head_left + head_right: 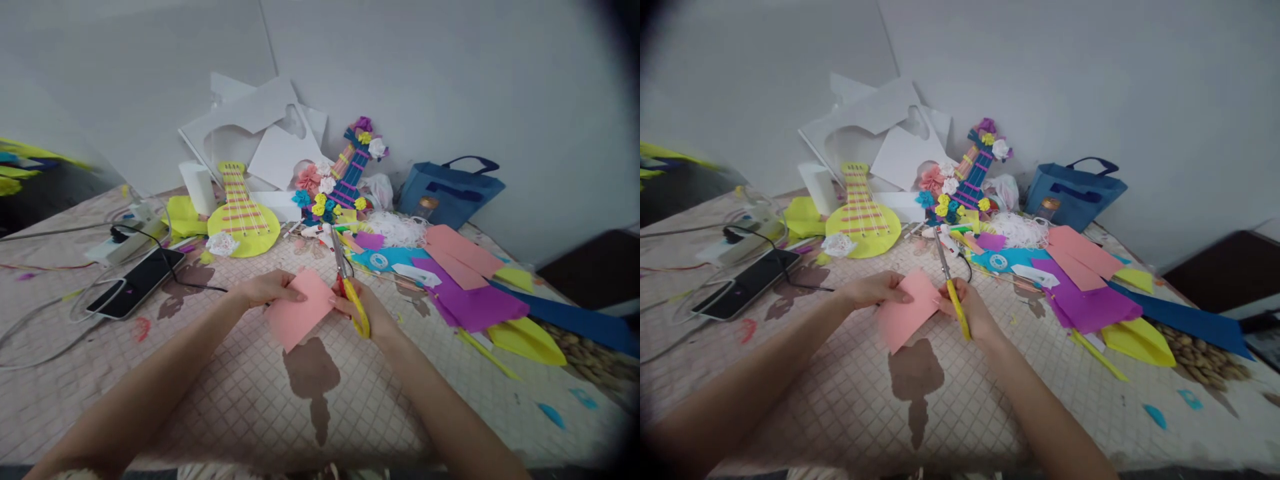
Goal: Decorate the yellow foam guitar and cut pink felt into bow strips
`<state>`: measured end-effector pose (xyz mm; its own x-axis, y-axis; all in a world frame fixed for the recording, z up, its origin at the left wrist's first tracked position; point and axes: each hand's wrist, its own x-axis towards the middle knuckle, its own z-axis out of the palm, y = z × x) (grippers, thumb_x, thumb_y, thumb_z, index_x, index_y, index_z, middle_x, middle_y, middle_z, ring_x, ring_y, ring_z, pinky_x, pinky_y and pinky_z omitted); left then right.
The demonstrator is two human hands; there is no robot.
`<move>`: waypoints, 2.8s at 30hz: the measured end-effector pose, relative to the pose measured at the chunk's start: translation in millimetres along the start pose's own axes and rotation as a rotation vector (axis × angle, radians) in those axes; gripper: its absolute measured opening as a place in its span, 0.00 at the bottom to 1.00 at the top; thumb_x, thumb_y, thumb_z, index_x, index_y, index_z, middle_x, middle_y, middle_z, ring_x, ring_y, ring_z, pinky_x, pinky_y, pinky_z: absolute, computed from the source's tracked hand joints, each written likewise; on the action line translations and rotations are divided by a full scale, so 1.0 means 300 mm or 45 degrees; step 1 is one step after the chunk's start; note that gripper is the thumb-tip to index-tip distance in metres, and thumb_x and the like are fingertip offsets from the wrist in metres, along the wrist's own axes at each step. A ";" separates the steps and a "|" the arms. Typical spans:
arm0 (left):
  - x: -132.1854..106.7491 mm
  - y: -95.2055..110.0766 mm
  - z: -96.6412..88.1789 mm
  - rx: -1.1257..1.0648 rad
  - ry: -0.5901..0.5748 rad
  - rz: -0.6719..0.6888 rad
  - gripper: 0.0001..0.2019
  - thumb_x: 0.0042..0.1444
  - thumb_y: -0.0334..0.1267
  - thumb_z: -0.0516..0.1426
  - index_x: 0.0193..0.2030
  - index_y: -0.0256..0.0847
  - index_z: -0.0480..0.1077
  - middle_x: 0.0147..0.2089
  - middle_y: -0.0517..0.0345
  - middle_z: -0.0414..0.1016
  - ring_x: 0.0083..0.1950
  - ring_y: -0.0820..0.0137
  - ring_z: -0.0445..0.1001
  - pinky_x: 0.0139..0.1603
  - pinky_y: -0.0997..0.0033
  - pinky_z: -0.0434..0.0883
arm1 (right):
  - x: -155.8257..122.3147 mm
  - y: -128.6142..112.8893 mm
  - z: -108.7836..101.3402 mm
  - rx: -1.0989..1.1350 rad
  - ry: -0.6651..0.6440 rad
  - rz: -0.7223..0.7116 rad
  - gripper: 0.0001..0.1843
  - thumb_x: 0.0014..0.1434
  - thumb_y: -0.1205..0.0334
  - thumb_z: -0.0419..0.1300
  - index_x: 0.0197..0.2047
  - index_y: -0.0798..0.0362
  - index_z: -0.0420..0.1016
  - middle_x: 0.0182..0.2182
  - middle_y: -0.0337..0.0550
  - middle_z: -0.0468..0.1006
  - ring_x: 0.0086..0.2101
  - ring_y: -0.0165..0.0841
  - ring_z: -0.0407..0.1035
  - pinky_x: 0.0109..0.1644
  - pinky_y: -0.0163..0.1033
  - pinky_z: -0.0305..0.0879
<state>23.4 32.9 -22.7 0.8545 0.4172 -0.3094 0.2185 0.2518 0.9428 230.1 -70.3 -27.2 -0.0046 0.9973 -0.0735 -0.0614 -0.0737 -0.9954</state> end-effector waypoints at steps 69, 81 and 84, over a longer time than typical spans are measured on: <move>-0.157 0.073 -0.169 0.196 -0.013 0.183 0.13 0.45 0.39 0.65 0.37 0.35 0.77 0.37 0.49 0.80 0.34 0.66 0.78 0.36 0.71 0.73 | -0.207 0.035 0.102 0.454 -0.864 0.407 0.33 0.55 0.32 0.44 0.27 0.56 0.65 0.24 0.47 0.73 0.21 0.31 0.69 0.23 0.37 0.66; -0.090 0.028 -0.114 0.055 -0.057 0.125 0.28 0.41 0.35 0.67 0.50 0.37 0.64 0.39 0.51 0.77 0.34 0.68 0.77 0.32 0.74 0.70 | -0.284 0.098 0.135 0.639 -0.666 0.568 0.37 0.56 0.30 0.41 0.37 0.59 0.69 0.24 0.45 0.73 0.18 0.30 0.67 0.23 0.39 0.68; -0.092 0.033 -0.101 0.030 -0.029 0.151 0.25 0.42 0.35 0.66 0.45 0.39 0.61 0.34 0.58 0.74 0.30 0.72 0.74 0.28 0.78 0.68 | -0.280 0.101 0.131 0.662 -0.632 0.595 0.35 0.57 0.33 0.42 0.38 0.59 0.69 0.24 0.45 0.74 0.19 0.30 0.66 0.24 0.41 0.69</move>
<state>-12.4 50.5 -8.6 0.8856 0.4227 -0.1927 0.1259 0.1809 0.9754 189.3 -156.5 -48.8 -0.5722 0.7581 -0.3128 -0.3935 -0.5885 -0.7063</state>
